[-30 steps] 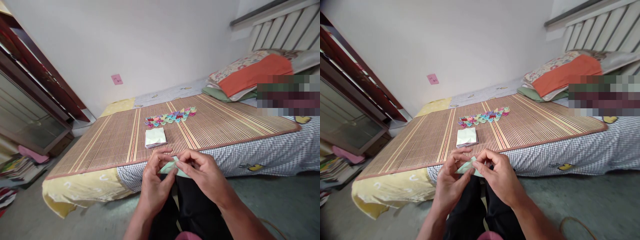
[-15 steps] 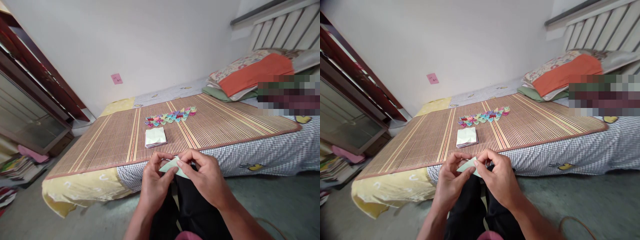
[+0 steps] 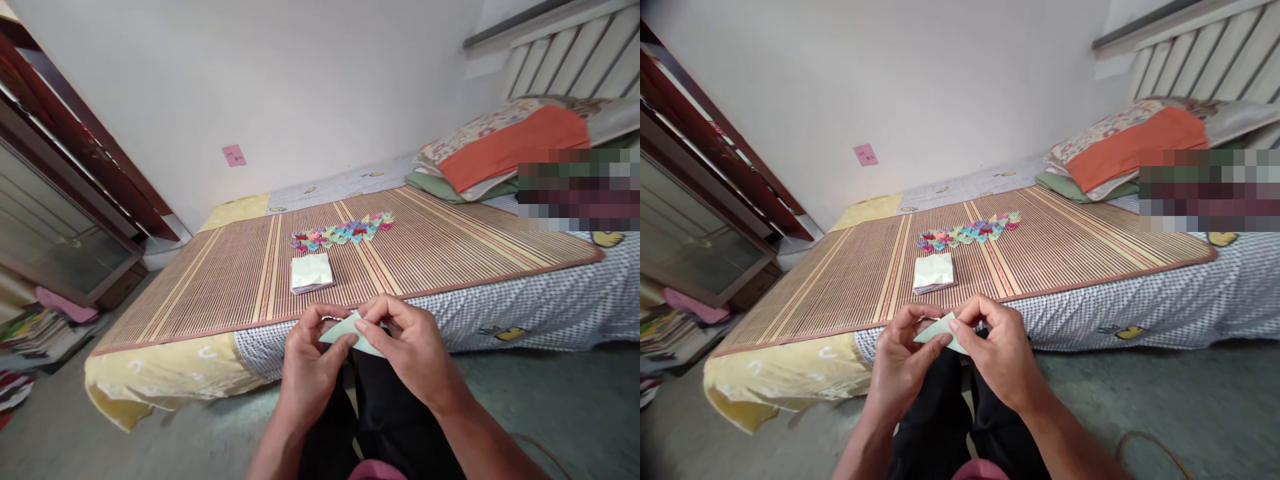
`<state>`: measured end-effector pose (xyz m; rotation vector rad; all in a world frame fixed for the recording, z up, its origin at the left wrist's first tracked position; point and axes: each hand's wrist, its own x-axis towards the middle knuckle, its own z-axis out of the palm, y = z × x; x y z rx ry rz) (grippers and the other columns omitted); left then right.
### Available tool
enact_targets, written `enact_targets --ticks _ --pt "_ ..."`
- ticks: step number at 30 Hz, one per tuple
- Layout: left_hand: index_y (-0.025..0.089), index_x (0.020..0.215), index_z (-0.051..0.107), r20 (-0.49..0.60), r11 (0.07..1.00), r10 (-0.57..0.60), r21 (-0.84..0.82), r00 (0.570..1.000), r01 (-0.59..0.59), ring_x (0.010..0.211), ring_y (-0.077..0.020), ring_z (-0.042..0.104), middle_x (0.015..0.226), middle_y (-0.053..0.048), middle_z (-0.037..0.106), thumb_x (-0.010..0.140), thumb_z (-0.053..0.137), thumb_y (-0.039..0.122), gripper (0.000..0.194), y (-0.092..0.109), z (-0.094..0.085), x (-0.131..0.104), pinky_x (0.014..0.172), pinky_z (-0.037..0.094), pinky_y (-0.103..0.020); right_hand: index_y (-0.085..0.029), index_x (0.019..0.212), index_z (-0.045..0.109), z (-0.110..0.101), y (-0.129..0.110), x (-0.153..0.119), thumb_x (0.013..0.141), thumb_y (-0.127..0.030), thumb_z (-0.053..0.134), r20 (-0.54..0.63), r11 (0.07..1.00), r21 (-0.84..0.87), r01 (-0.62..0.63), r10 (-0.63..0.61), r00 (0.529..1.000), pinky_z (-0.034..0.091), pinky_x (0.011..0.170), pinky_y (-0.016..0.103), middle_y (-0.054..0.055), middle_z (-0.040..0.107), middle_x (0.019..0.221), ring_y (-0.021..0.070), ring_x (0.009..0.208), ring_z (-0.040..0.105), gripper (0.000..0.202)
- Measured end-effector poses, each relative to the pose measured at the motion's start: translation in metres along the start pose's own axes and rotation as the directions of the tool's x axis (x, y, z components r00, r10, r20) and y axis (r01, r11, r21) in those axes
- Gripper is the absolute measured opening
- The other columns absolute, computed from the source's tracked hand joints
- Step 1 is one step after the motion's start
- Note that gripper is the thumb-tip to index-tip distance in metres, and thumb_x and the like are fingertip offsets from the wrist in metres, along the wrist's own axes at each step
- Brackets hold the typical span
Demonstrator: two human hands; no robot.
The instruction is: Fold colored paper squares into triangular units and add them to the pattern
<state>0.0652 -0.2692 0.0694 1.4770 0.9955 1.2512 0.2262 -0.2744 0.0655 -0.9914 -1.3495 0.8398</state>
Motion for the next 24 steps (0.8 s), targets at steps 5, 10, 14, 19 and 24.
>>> enact_targets --ticks 5,10,14,19,24 --pt "0.018 0.093 0.068 -0.038 0.984 -0.123 -0.134 0.992 0.117 0.076 -0.0148 0.068 0.087 -0.002 0.074 0.071 0.09 0.021 0.031 -0.002 -0.001 0.004 0.066 0.052 -0.022 -0.021 0.072 0.064 -0.001 0.0 0.0 0.087 -0.024 0.072 -0.054 0.999 -0.003 0.032 -0.032 0.998 0.053 0.071 0.028 0.004 0.071 0.086 0.0187 0.077 0.069 0.017" --pt "0.014 0.074 0.069 0.056 0.91 -0.271 -0.311 0.961 0.275 0.061 -0.0116 0.062 0.066 -0.002 0.071 0.065 0.096 0.031 0.033 -0.004 -0.005 0.008 0.062 0.048 -0.022 -0.022 0.074 0.063 -0.001 0.004 0.0 0.088 -0.024 0.073 -0.114 0.998 0.026 0.057 -0.054 0.992 0.054 0.072 0.029 0.004 0.071 0.088 0.0182 0.078 0.068 0.017" --pt "0.014 0.066 0.071 0.061 0.89 -0.249 -0.379 0.967 0.253 0.063 -0.0099 0.057 0.063 0.0 0.066 0.066 0.095 0.03 0.029 -0.005 -0.005 0.008 0.065 0.046 -0.021 -0.021 0.075 0.063 -0.001 0.008 0.0 0.088 -0.025 0.073 -0.13 0.997 0.05 0.052 -0.045 0.99 0.054 0.074 0.029 0.004 0.07 0.09 0.0182 0.08 0.068 0.018" --pt "0.015 0.072 0.075 0.067 0.898 -0.205 -0.385 0.976 0.215 0.071 -0.013 0.06 0.07 -0.002 0.069 0.074 0.09 0.029 0.021 -0.005 -0.004 0.008 0.073 0.047 -0.024 -0.021 0.075 0.064 -0.001 0.012 0.002 0.087 -0.026 0.074 -0.152 0.995 0.088 0.041 -0.028 0.988 0.054 0.074 0.029 0.005 0.07 0.091 0.0188 0.082 0.068 0.017" --pt "0.016 0.073 0.076 0.062 0.929 -0.16 -0.327 0.985 0.171 0.07 -0.0156 0.061 0.07 -0.004 0.071 0.086 0.079 0.034 0.023 -0.008 -0.004 0.007 0.076 0.048 -0.027 -0.021 0.072 0.064 -0.004 0.012 0.006 0.084 -0.026 0.076 -0.176 0.995 0.088 0.043 -0.027 0.984 0.055 0.073 0.03 0.006 0.071 0.09 0.02 0.082 0.069 0.018"
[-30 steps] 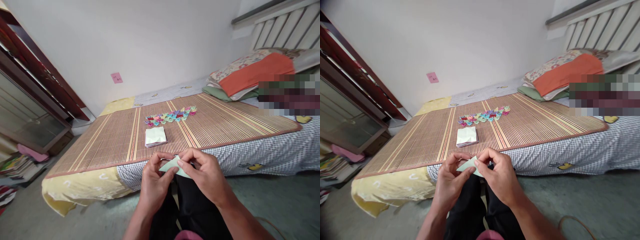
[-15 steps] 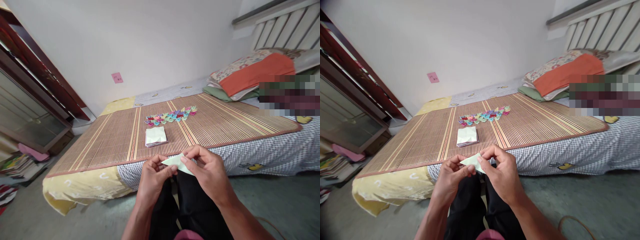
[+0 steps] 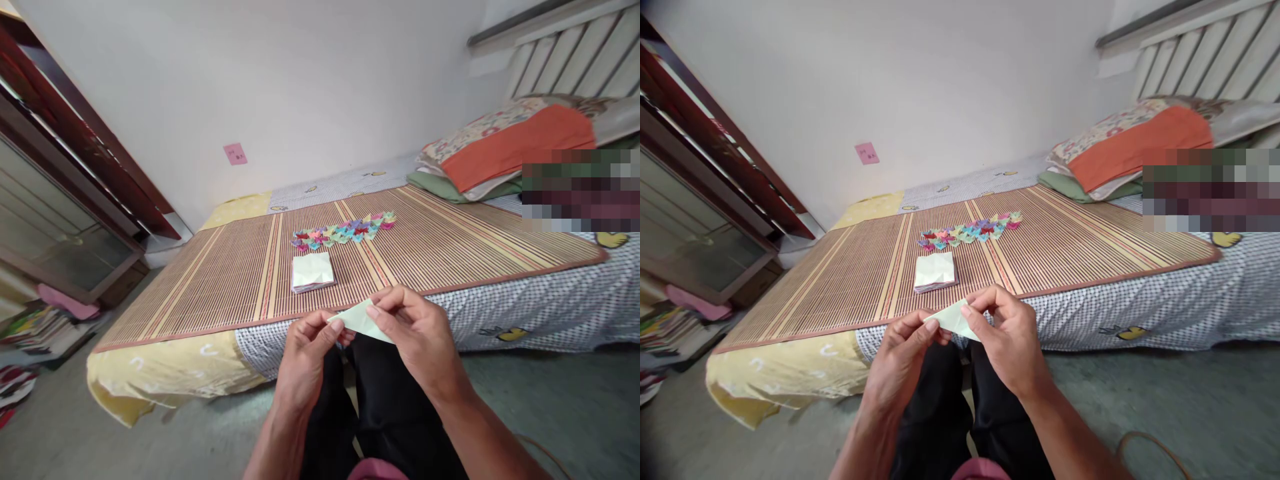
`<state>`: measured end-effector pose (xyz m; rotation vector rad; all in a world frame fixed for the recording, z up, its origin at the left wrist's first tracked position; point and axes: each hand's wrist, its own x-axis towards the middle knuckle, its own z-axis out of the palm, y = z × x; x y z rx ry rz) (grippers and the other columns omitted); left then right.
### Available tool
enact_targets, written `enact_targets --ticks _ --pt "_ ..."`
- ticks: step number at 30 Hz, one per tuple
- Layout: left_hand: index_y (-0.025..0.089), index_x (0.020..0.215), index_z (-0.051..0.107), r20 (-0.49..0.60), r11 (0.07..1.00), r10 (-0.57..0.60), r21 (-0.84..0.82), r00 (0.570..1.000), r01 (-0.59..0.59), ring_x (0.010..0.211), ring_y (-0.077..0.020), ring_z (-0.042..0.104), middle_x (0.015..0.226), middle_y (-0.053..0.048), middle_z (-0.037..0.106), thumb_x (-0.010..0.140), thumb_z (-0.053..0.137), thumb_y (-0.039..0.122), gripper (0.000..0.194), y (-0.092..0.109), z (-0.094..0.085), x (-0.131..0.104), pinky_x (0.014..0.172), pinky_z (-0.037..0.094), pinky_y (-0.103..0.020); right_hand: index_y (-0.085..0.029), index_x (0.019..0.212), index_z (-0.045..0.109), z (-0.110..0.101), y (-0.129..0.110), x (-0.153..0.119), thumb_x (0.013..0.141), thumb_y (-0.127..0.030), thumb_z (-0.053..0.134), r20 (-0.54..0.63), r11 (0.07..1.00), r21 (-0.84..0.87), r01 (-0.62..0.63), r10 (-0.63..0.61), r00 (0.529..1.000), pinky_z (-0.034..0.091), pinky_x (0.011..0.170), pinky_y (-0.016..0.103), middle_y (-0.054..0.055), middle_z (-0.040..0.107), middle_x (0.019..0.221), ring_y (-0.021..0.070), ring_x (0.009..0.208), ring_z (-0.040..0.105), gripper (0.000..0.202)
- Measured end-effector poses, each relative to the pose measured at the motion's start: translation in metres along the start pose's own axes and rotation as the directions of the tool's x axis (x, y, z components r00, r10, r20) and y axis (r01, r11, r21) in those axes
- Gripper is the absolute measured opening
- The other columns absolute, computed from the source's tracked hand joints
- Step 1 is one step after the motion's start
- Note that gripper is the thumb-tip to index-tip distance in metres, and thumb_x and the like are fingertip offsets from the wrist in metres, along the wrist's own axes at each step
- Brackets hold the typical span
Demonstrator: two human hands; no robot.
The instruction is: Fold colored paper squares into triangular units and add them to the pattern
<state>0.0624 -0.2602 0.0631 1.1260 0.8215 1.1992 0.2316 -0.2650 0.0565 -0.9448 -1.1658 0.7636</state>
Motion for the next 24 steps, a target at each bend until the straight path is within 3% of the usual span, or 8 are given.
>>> enact_targets --ticks 5,8,14,18,24 --pt "0.017 0.074 0.077 0.027 1.0 0.005 0.017 1.0 -0.005 0.07 -0.0188 0.063 0.072 -0.007 0.071 0.092 0.07 0.046 0.035 0.001 -0.003 0.001 0.077 0.05 -0.03 -0.021 0.071 0.065 -0.004 -0.003 0.004 0.083 -0.027 0.077 0.005 1.0 -0.009 -0.012 0.012 1.0 0.055 0.072 0.029 0.005 0.071 0.089 0.0195 0.081 0.068 0.019" --pt "0.016 0.078 0.077 0.06 0.999 -0.015 0.042 0.998 0.012 0.072 -0.0189 0.062 0.074 -0.007 0.07 0.084 0.076 0.055 0.04 0.005 -0.003 0.001 0.075 0.05 -0.029 -0.02 0.07 0.064 -0.004 -0.003 0.003 0.083 -0.028 0.077 0.055 1.0 -0.008 -0.023 0.024 0.998 0.054 0.068 0.028 0.004 0.07 0.087 0.0183 0.076 0.068 0.02" --pt "0.015 0.068 0.071 -0.007 0.987 -0.161 0.028 0.987 0.161 0.061 -0.0123 0.054 0.066 -0.001 0.065 0.058 0.098 0.039 0.037 0.003 0.006 0.001 0.063 0.043 -0.024 -0.02 0.073 0.064 -0.001 -0.002 0.0 0.086 -0.028 0.075 0.158 0.999 -0.011 -0.032 0.033 0.987 0.054 0.067 0.027 0.003 0.071 0.086 0.0173 0.075 0.069 0.019" --pt "0.015 0.064 0.07 -0.012 0.989 -0.147 0.005 0.989 0.147 0.063 -0.0133 0.055 0.067 -0.001 0.065 0.059 0.097 0.037 0.035 0.0 0.009 0.0 0.063 0.043 -0.024 -0.021 0.072 0.064 0.0 -0.004 0.0 0.086 -0.027 0.074 0.153 0.998 -0.068 0.002 0.009 0.988 0.055 0.071 0.028 0.003 0.072 0.085 0.0185 0.076 0.069 0.019" --pt "0.015 0.061 0.063 -0.011 0.989 -0.114 0.089 0.993 0.114 0.057 -0.0102 0.044 0.06 0.003 0.053 0.063 0.094 0.037 0.038 0.003 0.007 0.001 0.056 0.033 -0.023 -0.021 0.072 0.064 0.001 -0.003 0.0 0.086 -0.027 0.074 0.147 0.995 -0.103 0.007 0.008 0.989 0.055 0.073 0.03 0.003 0.072 0.084 0.0193 0.075 0.069 0.019"
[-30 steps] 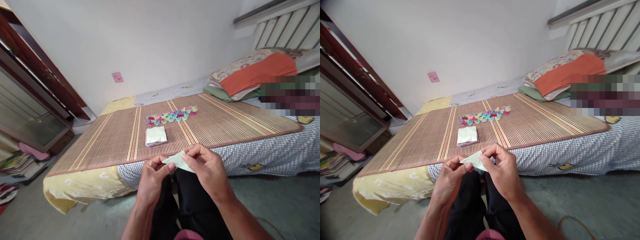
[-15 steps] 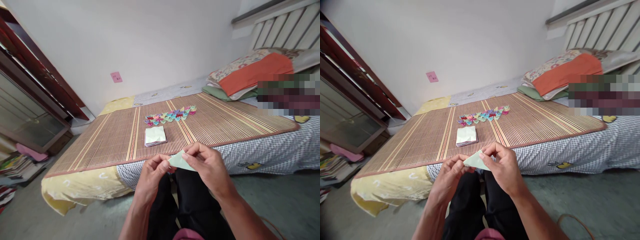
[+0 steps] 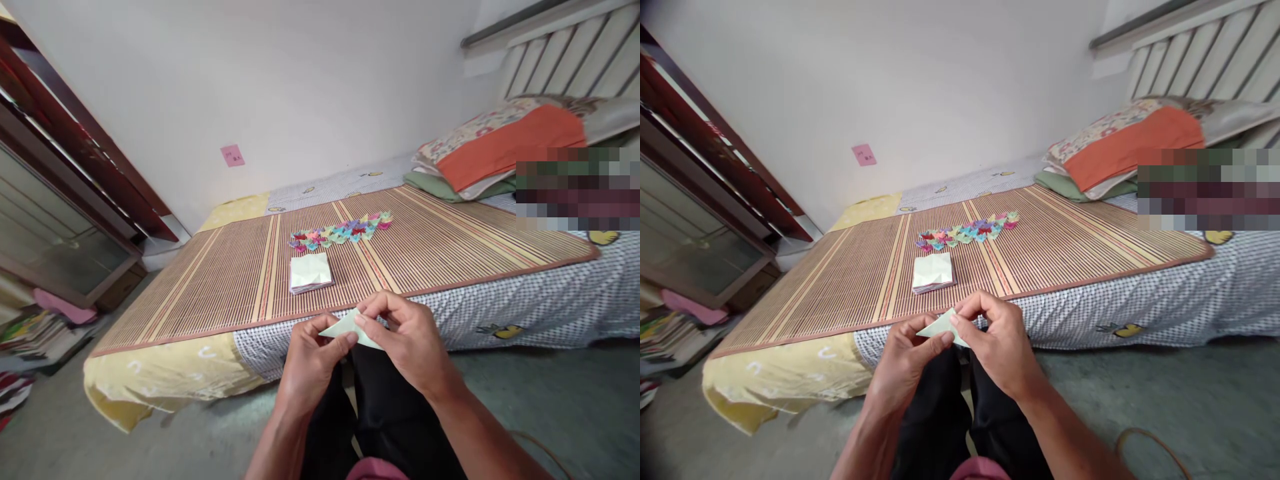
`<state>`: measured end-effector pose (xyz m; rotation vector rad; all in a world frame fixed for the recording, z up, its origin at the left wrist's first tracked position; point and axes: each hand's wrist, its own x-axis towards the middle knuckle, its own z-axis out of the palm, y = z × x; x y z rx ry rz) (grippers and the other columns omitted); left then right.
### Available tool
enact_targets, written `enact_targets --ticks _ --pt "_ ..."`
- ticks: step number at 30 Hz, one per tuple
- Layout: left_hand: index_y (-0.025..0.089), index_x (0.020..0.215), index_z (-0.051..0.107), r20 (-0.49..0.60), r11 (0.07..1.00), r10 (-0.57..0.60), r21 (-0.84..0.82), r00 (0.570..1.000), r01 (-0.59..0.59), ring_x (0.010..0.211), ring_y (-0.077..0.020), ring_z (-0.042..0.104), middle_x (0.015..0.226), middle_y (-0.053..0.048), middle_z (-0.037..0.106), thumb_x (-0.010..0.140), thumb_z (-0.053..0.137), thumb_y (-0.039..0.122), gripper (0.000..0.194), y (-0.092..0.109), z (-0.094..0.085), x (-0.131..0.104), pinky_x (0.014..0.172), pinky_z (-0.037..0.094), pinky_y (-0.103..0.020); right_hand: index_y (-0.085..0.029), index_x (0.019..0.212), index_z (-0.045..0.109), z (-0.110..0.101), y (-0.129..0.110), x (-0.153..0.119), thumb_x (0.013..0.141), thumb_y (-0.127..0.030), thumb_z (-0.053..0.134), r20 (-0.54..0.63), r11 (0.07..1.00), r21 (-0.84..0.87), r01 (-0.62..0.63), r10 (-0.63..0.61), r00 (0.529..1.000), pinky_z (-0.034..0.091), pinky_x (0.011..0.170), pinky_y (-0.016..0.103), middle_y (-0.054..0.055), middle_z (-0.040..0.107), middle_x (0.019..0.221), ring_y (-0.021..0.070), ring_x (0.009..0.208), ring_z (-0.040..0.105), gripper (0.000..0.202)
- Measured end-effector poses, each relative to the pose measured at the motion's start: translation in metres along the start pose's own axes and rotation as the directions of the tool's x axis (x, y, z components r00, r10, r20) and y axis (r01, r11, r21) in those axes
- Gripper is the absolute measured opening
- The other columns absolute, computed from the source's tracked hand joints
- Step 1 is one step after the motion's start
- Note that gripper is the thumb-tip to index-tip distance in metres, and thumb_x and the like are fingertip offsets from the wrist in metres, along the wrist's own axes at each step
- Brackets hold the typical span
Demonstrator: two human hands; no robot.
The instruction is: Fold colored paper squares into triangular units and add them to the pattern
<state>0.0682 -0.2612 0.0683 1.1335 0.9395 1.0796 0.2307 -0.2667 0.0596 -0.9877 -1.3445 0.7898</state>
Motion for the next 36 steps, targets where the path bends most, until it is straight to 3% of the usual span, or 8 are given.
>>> enact_targets --ticks 10,16,20,24,29,36 --pt "0.016 0.064 0.062 0.0 0.999 0.002 0.047 1.0 -0.002 0.057 -0.0093 0.039 0.062 0.003 0.05 0.066 0.093 0.04 0.039 -0.001 0.002 0.002 0.053 0.03 -0.021 -0.021 0.072 0.063 0.003 -0.001 -0.001 0.087 -0.024 0.071 0.014 1.0 -0.014 0.019 -0.019 1.0 0.052 0.072 0.029 0.003 0.071 0.082 0.0193 0.079 0.068 0.017" --pt "0.016 0.066 0.066 -0.024 0.982 0.118 0.151 0.993 -0.113 0.065 -0.0121 0.045 0.065 0.002 0.054 0.079 0.084 0.037 0.032 -0.004 0.0 0.0 0.064 0.036 -0.024 -0.021 0.075 0.063 0.003 0.002 0.002 0.088 -0.025 0.07 0.091 0.999 -0.012 -0.034 0.035 0.995 0.051 0.073 0.03 0.001 0.067 0.078 0.0189 0.08 0.066 0.016" --pt "0.017 0.07 0.067 -0.132 0.988 0.15 -0.002 0.98 -0.151 0.065 -0.0122 0.047 0.067 0.002 0.059 0.081 0.082 0.032 0.025 -0.009 -0.003 0.002 0.066 0.039 -0.024 -0.02 0.092 0.065 0.003 0.007 0.005 0.086 -0.034 0.076 0.166 0.984 0.075 -0.163 0.149 0.975 0.05 0.07 0.028 0.0 0.066 0.083 0.0166 0.076 0.062 0.019" --pt "0.017 0.072 0.071 -0.19 0.976 0.127 -0.154 0.974 -0.157 0.07 -0.0141 0.055 0.072 0.0 0.065 0.078 0.085 0.031 0.021 -0.009 -0.001 0.003 0.072 0.043 -0.024 -0.018 0.083 0.065 0.01 0.01 0.003 0.085 -0.036 0.077 0.269 0.954 0.156 -0.256 0.209 0.94 0.046 0.066 0.025 -0.002 0.062 0.076 0.0141 0.071 0.057 0.021" --pt "0.017 0.072 0.073 -0.154 0.948 0.062 -0.301 0.986 -0.107 0.076 -0.0154 0.06 0.075 -0.002 0.07 0.074 0.088 0.027 0.018 -0.009 0.001 0.005 0.08 0.046 -0.026 -0.019 0.078 0.063 0.019 0.009 -0.001 0.09 -0.034 0.073 0.192 0.97 0.148 -0.192 0.163 0.968 0.042 0.06 0.023 -0.003 0.056 0.071 0.0125 0.067 0.051 0.022" --pt "0.016 0.073 0.075 -0.063 0.909 -0.001 -0.417 0.998 -0.025 0.075 -0.0143 0.06 0.074 -0.002 0.069 0.072 0.09 0.023 0.016 -0.011 -0.003 0.007 0.08 0.047 -0.025 -0.019 0.086 0.067 0.016 0.011 -0.004 0.094 -0.038 0.07 0.204 0.981 0.104 -0.164 0.141 0.969 0.042 0.063 0.025 -0.001 0.059 0.076 0.0151 0.071 0.054 0.022"
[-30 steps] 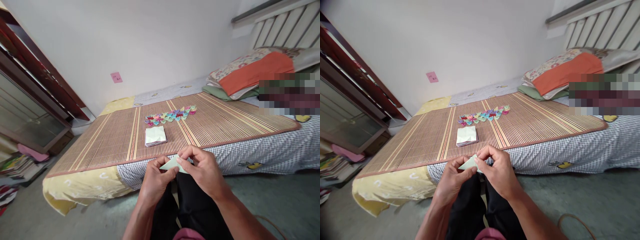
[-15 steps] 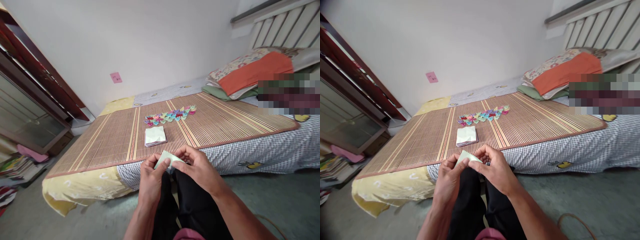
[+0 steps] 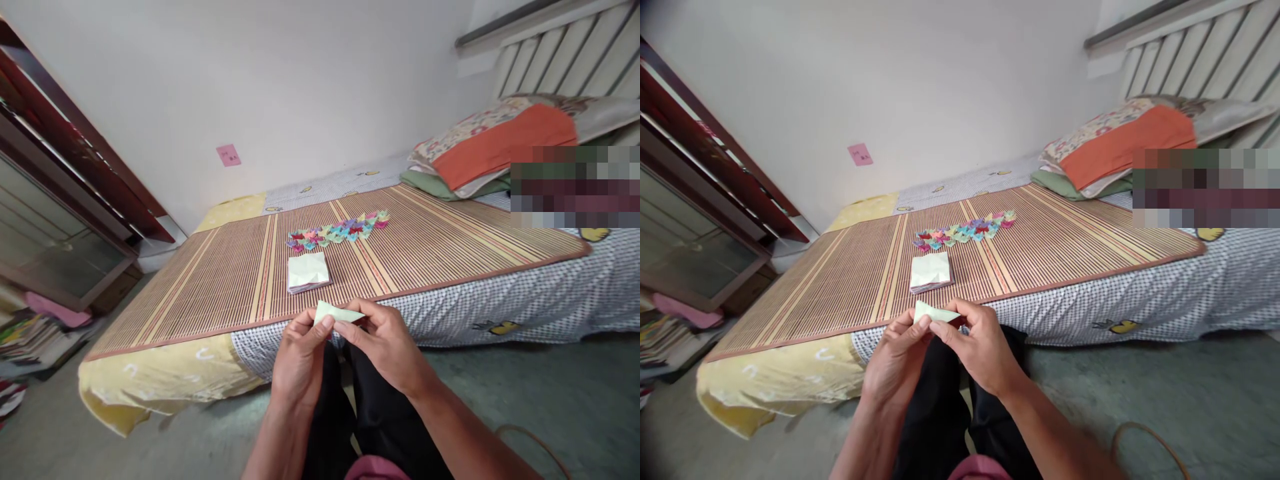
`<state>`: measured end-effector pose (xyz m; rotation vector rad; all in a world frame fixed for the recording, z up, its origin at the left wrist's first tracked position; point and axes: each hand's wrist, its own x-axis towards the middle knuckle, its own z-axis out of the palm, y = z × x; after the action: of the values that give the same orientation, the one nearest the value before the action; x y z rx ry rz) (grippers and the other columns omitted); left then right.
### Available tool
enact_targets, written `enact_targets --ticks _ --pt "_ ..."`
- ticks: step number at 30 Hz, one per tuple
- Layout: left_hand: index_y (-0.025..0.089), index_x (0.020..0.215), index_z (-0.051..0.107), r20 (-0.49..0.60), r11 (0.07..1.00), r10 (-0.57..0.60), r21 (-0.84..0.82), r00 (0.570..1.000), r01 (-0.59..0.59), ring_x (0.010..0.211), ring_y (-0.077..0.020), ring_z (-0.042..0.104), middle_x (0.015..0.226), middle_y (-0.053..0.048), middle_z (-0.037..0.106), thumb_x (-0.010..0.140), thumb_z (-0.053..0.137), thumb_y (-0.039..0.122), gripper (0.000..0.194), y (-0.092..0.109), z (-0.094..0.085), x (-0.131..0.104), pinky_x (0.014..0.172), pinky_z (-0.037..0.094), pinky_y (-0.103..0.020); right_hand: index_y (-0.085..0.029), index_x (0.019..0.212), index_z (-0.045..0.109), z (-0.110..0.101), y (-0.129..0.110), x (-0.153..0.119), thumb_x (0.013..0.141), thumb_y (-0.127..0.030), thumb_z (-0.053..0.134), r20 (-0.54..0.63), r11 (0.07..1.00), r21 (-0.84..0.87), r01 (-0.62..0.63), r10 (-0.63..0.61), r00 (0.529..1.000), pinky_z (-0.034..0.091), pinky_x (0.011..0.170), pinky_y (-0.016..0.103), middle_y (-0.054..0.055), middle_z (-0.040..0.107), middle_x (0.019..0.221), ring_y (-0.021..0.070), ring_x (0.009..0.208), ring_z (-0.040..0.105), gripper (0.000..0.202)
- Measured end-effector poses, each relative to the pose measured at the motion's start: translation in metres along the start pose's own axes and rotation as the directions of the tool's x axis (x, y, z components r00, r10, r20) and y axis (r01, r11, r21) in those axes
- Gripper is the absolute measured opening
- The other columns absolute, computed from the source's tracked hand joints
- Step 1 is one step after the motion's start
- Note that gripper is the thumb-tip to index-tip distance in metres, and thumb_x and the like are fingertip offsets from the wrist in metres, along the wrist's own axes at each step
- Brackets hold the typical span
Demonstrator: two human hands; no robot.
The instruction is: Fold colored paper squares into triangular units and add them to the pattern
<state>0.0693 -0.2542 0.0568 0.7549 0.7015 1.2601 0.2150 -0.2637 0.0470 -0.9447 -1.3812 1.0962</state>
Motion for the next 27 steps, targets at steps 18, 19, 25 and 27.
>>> enact_targets --ticks 18,19,25,27 --pt "0.016 0.069 0.068 0.027 0.918 0.128 0.376 0.991 -0.129 0.067 -0.0131 0.05 0.069 0.0 0.06 0.079 0.085 0.031 0.025 0.01 -0.006 -0.006 0.067 0.04 -0.025 -0.02 0.088 0.071 -0.029 -0.011 0.001 0.098 -0.035 0.064 -0.035 0.992 -0.097 0.085 -0.089 0.995 0.047 0.068 0.026 0.0 0.066 0.078 0.0153 0.073 0.06 0.019" --pt "0.016 0.069 0.067 0.051 0.894 0.12 0.429 0.991 -0.131 0.066 -0.0128 0.049 0.068 0.001 0.059 0.08 0.084 0.032 0.026 0.011 -0.005 -0.007 0.065 0.039 -0.025 -0.021 0.095 0.073 -0.027 -0.012 0.001 0.096 -0.035 0.067 -0.011 0.991 -0.101 0.083 -0.084 0.996 0.048 0.071 0.026 0.0 0.069 0.082 0.0161 0.077 0.062 0.015" --pt "0.016 0.068 0.068 0.159 0.779 0.108 0.599 0.981 -0.182 0.069 -0.0141 0.048 0.069 0.001 0.056 0.082 0.083 0.035 0.028 0.01 0.002 -0.012 0.066 0.038 -0.026 -0.02 0.079 0.07 -0.004 -0.013 0.002 0.093 -0.027 0.069 -0.034 0.982 -0.134 0.134 -0.139 0.99 0.046 0.066 0.026 -0.001 0.065 0.073 0.0145 0.068 0.058 0.016" --pt "0.016 0.068 0.068 0.143 0.786 0.103 0.594 0.984 -0.169 0.068 -0.0141 0.048 0.069 0.001 0.056 0.081 0.084 0.035 0.028 0.008 0.002 -0.011 0.066 0.038 -0.026 -0.02 0.075 0.066 -0.003 -0.011 0.002 0.094 -0.03 0.068 -0.064 0.982 -0.127 0.139 -0.148 0.987 0.045 0.064 0.026 -0.002 0.062 0.069 0.0142 0.066 0.058 0.021"
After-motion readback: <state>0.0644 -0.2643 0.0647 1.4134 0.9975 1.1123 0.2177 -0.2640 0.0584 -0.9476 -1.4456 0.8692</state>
